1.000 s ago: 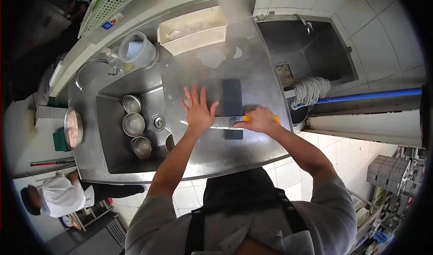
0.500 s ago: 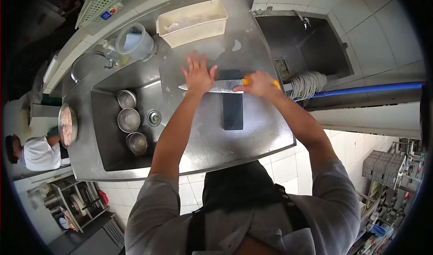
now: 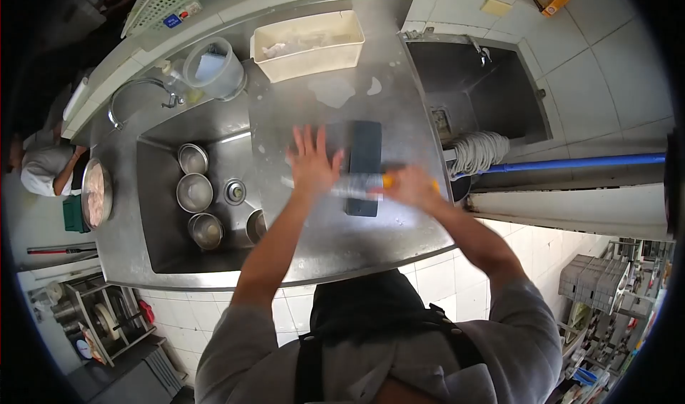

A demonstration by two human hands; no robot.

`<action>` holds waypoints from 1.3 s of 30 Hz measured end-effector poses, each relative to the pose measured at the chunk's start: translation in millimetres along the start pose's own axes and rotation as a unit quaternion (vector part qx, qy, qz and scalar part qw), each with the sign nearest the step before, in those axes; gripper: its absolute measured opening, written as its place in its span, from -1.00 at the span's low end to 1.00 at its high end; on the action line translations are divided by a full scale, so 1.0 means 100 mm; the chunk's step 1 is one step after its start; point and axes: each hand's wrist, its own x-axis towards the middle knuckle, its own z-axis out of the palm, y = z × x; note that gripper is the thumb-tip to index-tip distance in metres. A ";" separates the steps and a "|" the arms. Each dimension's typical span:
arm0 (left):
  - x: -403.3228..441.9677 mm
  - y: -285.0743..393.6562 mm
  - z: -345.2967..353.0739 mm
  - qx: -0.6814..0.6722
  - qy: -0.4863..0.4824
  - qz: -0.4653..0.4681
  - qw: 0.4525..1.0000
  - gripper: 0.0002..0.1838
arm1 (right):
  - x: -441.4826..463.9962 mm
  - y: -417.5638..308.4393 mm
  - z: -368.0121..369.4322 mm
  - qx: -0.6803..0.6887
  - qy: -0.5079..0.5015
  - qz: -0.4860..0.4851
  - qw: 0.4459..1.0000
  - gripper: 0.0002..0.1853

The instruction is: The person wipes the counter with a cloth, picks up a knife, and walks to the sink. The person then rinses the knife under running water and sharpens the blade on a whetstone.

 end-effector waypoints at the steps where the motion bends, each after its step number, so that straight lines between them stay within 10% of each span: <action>1: 0.04 0.01 -0.04 0.002 0.005 0.003 1.000 -0.29 | 0.07 0.03 0.03 -0.001 0.006 -0.001 1.000 -0.13; 19: 1.10 0.06 0.16 0.006 0.079 0.083 0.993 -0.32 | 0.69 0.21 -0.62 -0.056 -0.033 0.092 0.994 -0.14; 25: -0.13 0.02 -0.06 0.043 0.000 0.050 0.998 -0.35 | -0.16 0.01 0.14 -0.017 -0.078 0.009 0.997 -0.13; 29: 1.02 0.08 0.02 -0.017 0.092 0.102 0.990 -0.46 | 0.56 0.13 -0.62 0.021 -0.025 0.082 0.996 -0.13; 31: 1.32 0.08 0.02 -0.014 -0.067 0.168 0.983 -0.57 | 0.68 0.20 -0.60 0.003 -0.006 0.083 0.997 -0.13; 39: 1.08 0.03 -0.07 -0.028 -0.204 0.183 0.961 -0.52 | 0.55 0.19 -0.50 -0.024 -0.026 0.073 0.997 -0.10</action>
